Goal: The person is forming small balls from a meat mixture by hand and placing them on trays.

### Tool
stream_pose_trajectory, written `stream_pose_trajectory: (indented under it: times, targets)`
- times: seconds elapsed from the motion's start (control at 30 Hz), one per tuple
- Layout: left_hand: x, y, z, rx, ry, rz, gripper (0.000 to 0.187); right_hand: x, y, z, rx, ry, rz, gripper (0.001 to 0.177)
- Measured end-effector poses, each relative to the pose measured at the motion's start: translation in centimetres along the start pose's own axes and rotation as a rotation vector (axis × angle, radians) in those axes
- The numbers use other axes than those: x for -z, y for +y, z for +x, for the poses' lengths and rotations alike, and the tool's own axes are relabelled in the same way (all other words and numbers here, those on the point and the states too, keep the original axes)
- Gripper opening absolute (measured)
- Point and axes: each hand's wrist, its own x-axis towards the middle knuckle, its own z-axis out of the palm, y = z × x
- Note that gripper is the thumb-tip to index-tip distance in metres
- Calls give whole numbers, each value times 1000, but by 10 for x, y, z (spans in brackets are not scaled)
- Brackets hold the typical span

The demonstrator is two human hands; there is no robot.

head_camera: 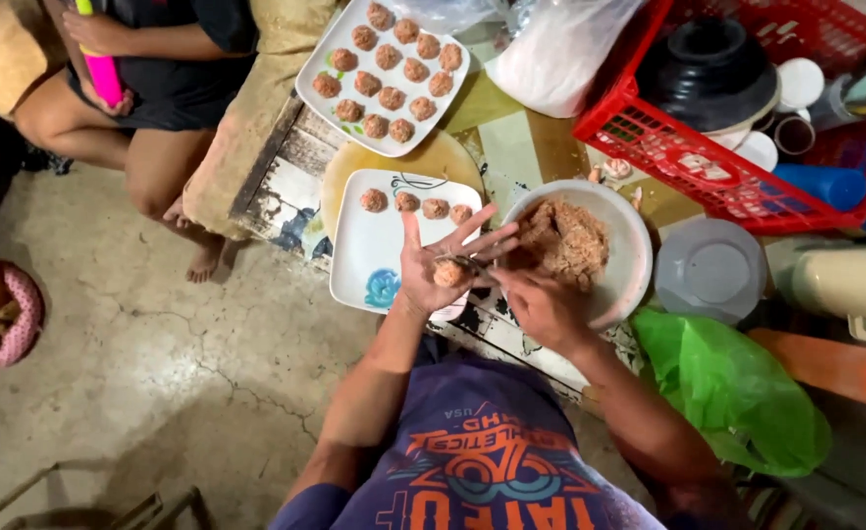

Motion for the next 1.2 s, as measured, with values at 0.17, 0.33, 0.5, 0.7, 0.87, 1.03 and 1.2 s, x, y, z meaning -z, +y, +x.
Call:
stream_pose_trajectory:
  times: [0.17,0.33,0.5,0.7,0.87,1.03,1.2]
  targets:
    - [63,1,-4,-475,859,54,100,-25,-12,-18,-797,-72,805,30]
    - [21,-8,-5,-453,517,96,95,-29,-41,-7,-325,124,142,40]
    - [20,7,-10,-327,238,101,86,-11,-52,10,-108,267,102,41]
    - [3,14,-11,-228,127,53,100,-27,3,7,75,229,-324,28]
    - [39,20,-6,-540,818,131,105,-35,-10,4,-524,-171,403,27]
    - [12,24,-10,-581,785,108,98,-50,-21,7,-387,-57,229,29]
    - [-1,34,-36,-387,314,163,92,-34,-43,30,108,159,-353,30]
